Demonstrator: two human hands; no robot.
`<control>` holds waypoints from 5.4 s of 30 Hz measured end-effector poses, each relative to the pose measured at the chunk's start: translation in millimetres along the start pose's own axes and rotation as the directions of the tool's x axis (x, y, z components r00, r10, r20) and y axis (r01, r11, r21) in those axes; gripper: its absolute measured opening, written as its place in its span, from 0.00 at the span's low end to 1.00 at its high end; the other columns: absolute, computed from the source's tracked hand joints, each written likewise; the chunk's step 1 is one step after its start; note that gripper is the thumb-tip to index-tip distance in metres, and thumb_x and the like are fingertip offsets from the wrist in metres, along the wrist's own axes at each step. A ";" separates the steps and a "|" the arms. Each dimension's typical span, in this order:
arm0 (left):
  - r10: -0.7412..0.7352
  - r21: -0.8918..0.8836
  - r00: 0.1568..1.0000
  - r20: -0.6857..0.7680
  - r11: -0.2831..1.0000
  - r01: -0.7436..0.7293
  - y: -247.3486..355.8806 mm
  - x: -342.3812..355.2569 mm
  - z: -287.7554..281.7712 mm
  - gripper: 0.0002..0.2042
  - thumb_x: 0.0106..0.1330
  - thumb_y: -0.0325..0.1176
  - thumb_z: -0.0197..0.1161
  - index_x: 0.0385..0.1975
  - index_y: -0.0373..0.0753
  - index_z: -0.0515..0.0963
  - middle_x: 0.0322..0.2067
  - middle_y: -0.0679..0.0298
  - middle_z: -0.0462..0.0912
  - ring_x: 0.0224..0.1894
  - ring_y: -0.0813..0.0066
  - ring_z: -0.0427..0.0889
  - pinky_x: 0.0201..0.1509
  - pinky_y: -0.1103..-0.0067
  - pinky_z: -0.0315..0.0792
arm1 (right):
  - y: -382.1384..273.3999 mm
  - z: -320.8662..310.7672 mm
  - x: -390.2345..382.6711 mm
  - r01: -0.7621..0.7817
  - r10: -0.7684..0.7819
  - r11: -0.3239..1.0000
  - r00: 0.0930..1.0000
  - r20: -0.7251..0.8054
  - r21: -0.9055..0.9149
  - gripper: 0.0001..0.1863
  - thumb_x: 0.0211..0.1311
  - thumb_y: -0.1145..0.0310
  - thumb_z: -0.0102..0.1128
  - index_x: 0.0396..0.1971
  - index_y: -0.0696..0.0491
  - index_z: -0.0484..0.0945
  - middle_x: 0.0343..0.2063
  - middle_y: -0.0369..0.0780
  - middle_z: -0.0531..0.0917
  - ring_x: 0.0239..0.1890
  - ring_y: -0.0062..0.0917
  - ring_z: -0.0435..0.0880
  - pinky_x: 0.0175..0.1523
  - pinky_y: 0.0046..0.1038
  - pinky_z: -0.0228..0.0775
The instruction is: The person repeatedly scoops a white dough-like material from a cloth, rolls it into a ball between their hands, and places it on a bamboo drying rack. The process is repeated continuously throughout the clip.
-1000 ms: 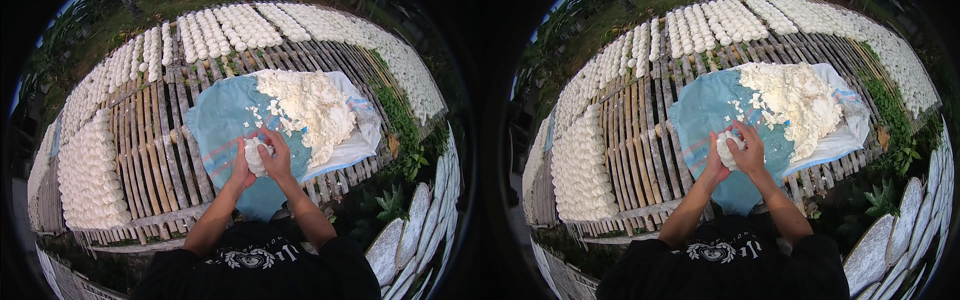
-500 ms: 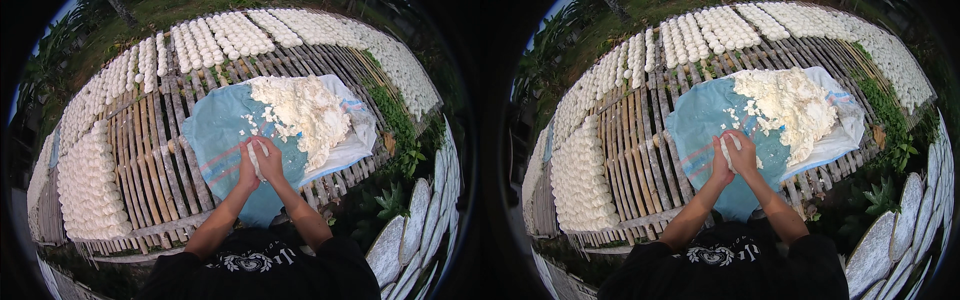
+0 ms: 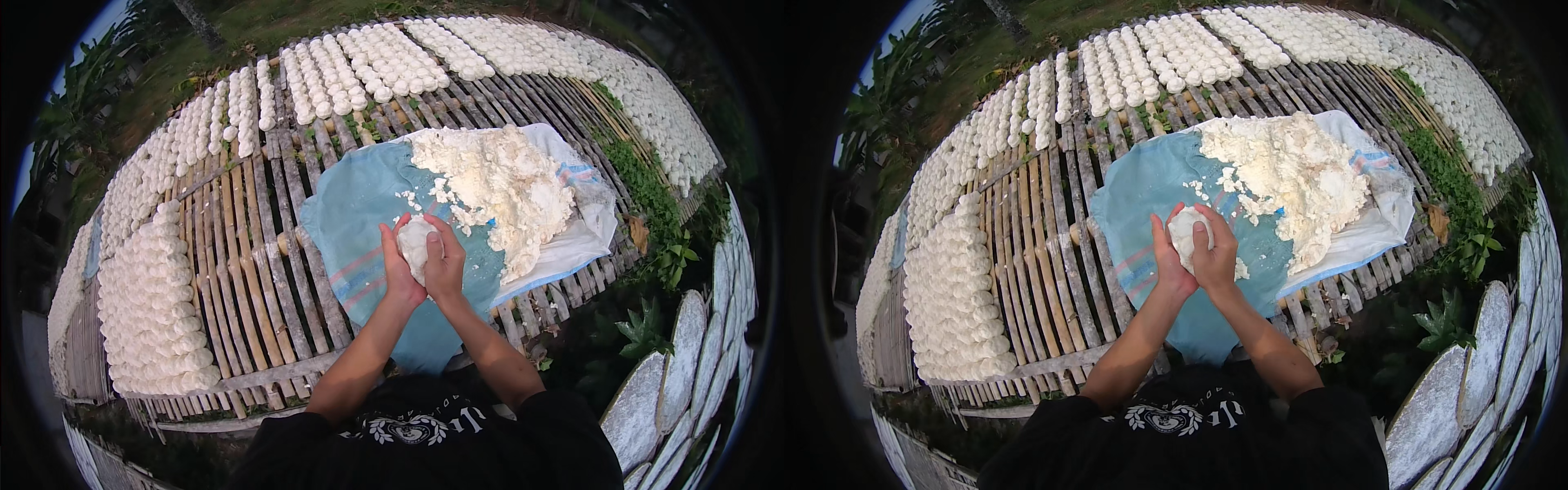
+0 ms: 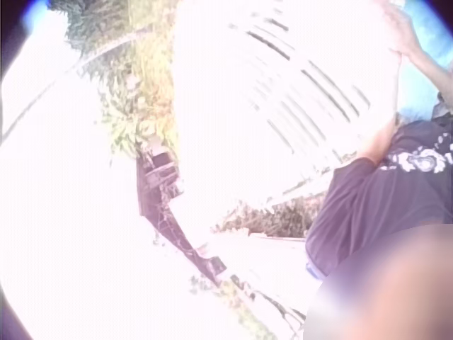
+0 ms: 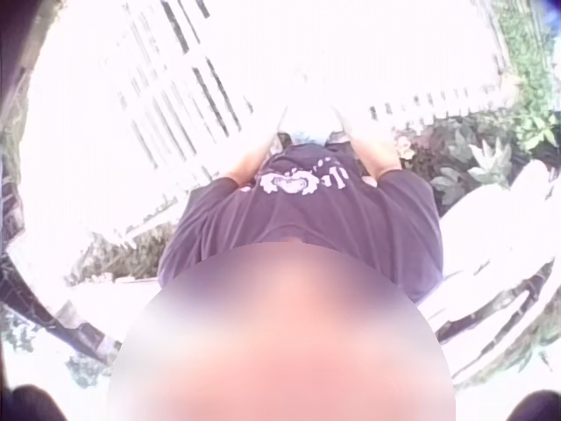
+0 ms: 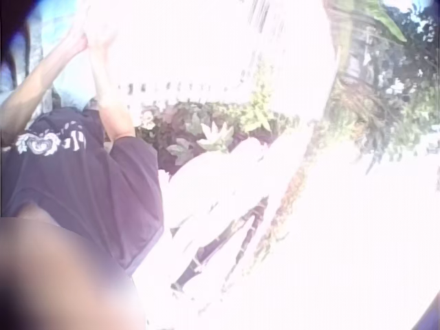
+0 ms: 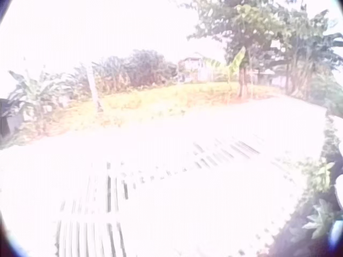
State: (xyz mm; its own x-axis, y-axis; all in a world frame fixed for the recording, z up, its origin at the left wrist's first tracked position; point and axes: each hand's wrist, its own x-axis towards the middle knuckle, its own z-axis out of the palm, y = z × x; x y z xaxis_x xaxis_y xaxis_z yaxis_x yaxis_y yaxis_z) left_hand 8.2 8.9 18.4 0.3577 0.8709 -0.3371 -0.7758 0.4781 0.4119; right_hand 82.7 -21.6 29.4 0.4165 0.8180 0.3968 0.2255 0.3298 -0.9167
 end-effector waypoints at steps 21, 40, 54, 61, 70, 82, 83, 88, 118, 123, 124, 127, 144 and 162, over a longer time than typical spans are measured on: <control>-0.021 -0.313 1.000 0.021 0.949 0.026 -8.3 -10.9 5.6 0.40 0.75 0.71 0.36 0.61 0.38 0.76 0.57 0.53 0.82 0.57 0.55 0.82 0.66 0.59 0.76 | -20.9 -4.5 31.9 0.478 -0.529 0.816 0.843 -0.091 -0.325 0.40 0.75 0.37 0.32 0.46 0.57 0.86 0.50 0.46 0.82 0.53 0.39 0.77 0.65 0.42 0.54; -0.041 -0.186 0.996 0.080 0.981 0.056 -3.1 -18.8 11.0 0.39 0.79 0.71 0.32 0.70 0.46 0.69 0.66 0.62 0.75 0.69 0.61 0.74 0.71 0.65 0.71 | -26.8 -1.4 37.0 0.387 -0.392 0.913 0.920 -0.018 -0.127 0.37 0.77 0.40 0.34 0.45 0.58 0.86 0.49 0.46 0.82 0.57 0.41 0.78 0.67 0.43 0.55; -0.063 0.092 0.982 0.181 0.995 0.047 17.5 -35.2 13.4 0.44 0.75 0.77 0.29 0.83 0.53 0.48 0.69 0.57 0.72 0.69 0.60 0.75 0.72 0.63 0.71 | -21.5 -33.1 16.2 0.121 -0.115 0.992 0.987 0.110 -0.047 0.28 0.67 0.61 0.71 0.63 0.58 0.79 0.53 0.45 0.86 0.48 0.35 0.88 0.49 0.36 0.80; 0.058 0.283 0.992 0.108 0.955 -0.086 -0.3 -34.6 9.2 0.47 0.72 0.79 0.33 0.80 0.50 0.57 0.70 0.59 0.71 0.70 0.60 0.73 0.73 0.62 0.69 | -23.8 -16.9 -9.3 0.037 -0.033 0.997 0.998 0.058 -0.067 0.23 0.71 0.62 0.66 0.60 0.60 0.79 0.47 0.45 0.88 0.48 0.29 0.87 0.53 0.31 0.79; -0.049 0.291 0.992 0.115 0.957 0.014 -1.9 -50.9 -1.1 0.47 0.73 0.79 0.30 0.73 0.45 0.67 0.64 0.60 0.77 0.66 0.61 0.78 0.70 0.63 0.73 | -36.4 -21.7 -20.9 -0.105 0.099 0.994 0.980 0.171 0.026 0.30 0.59 0.63 0.80 0.59 0.59 0.80 0.50 0.47 0.85 0.51 0.38 0.87 0.55 0.35 0.79; 0.036 0.251 0.998 0.043 0.967 -0.046 26.5 -101.5 -17.9 0.46 0.72 0.79 0.30 0.75 0.47 0.65 0.66 0.63 0.76 0.71 0.64 0.73 0.72 0.65 0.70 | -55.4 -9.8 -45.6 -0.019 -0.026 0.993 0.927 0.375 0.115 0.30 0.61 0.64 0.78 0.60 0.59 0.79 0.53 0.48 0.85 0.55 0.37 0.86 0.59 0.39 0.78; 0.109 0.284 0.993 0.050 0.952 -0.119 26.3 -101.4 -20.3 0.46 0.73 0.78 0.29 0.75 0.46 0.65 0.66 0.63 0.76 0.71 0.63 0.72 0.72 0.65 0.70 | -56.2 -2.4 -48.5 0.003 -0.030 0.997 0.930 0.367 0.074 0.31 0.61 0.64 0.78 0.61 0.60 0.78 0.54 0.48 0.85 0.56 0.37 0.85 0.60 0.38 0.78; 0.086 0.221 0.996 0.013 0.971 -0.087 49.0 -119.5 -51.2 0.44 0.75 0.76 0.29 0.75 0.45 0.64 0.67 0.61 0.75 0.71 0.62 0.73 0.73 0.64 0.70 | -71.6 35.0 -72.5 0.114 -0.099 0.993 0.948 0.303 -0.032 0.32 0.60 0.64 0.79 0.61 0.60 0.77 0.58 0.50 0.83 0.58 0.36 0.85 0.63 0.37 0.76; 0.188 -0.237 0.954 -0.234 0.940 -0.244 355.5 -212.3 -260.3 0.33 0.83 0.64 0.38 0.63 0.42 0.77 0.58 0.60 0.85 0.60 0.62 0.84 0.68 0.65 0.75 | -132.5 383.0 -164.9 0.132 -0.119 0.990 0.628 0.769 0.044 0.53 0.51 0.66 0.86 0.74 0.60 0.62 0.62 0.47 0.78 0.62 0.32 0.81 0.65 0.34 0.74; 0.389 -0.159 0.873 -0.293 0.881 -0.446 408.6 -212.4 -303.4 0.33 0.84 0.61 0.37 0.67 0.39 0.74 0.61 0.58 0.82 0.63 0.63 0.81 0.71 0.67 0.71 | -108.8 477.0 -174.5 -0.370 0.206 0.929 0.529 0.823 0.005 0.49 0.56 0.68 0.82 0.74 0.57 0.62 0.62 0.47 0.78 0.63 0.34 0.81 0.65 0.36 0.76; 0.404 -0.154 0.864 -0.301 0.873 -0.462 419.6 -211.7 -313.4 0.32 0.84 0.60 0.38 0.68 0.38 0.72 0.63 0.57 0.81 0.66 0.64 0.79 0.73 0.67 0.69 | -100.8 495.1 -166.1 -0.441 0.242 0.898 0.497 0.833 0.002 0.48 0.58 0.69 0.81 0.75 0.56 0.61 0.62 0.47 0.78 0.63 0.34 0.81 0.64 0.35 0.77; 0.341 -0.114 0.857 -0.386 0.904 -0.411 454.1 -210.4 -349.8 0.31 0.82 0.57 0.44 0.73 0.38 0.66 0.70 0.56 0.73 0.73 0.63 0.70 0.78 0.65 0.60 | -73.0 545.1 -123.6 -0.735 0.517 0.650 0.244 0.820 -0.192 0.42 0.64 0.70 0.76 0.73 0.54 0.61 0.61 0.46 0.78 0.62 0.35 0.82 0.59 0.44 0.81; 0.250 -0.271 0.854 -0.456 0.875 -0.401 490.5 -189.7 -483.3 0.20 0.79 0.46 0.52 0.59 0.39 0.76 0.66 0.45 0.77 0.71 0.47 0.74 0.74 0.56 0.68 | 153.9 967.6 47.5 -0.125 0.052 0.992 0.591 0.805 0.028 0.45 0.58 0.64 0.80 0.72 0.53 0.63 0.64 0.44 0.77 0.62 0.34 0.81 0.63 0.36 0.77; 0.204 -0.142 0.869 -0.451 0.945 -0.296 436.1 -204.2 -442.2 0.18 0.77 0.47 0.53 0.55 0.42 0.77 0.60 0.55 0.82 0.64 0.54 0.79 0.68 0.58 0.71 | 102.1 705.2 -44.7 -0.293 0.164 0.955 0.636 0.754 0.039 0.30 0.83 0.61 0.52 0.75 0.63 0.64 0.76 0.51 0.66 0.78 0.34 0.64 0.79 0.33 0.57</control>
State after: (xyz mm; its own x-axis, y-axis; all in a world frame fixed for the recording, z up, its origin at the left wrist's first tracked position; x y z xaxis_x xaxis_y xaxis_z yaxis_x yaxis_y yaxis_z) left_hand -633.0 -10.9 -107.5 -0.0825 0.8027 -0.5907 -0.9124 0.1776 0.3688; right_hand -534.0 307.8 -115.2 -0.3620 0.9298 0.0667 0.0591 0.0943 -0.9938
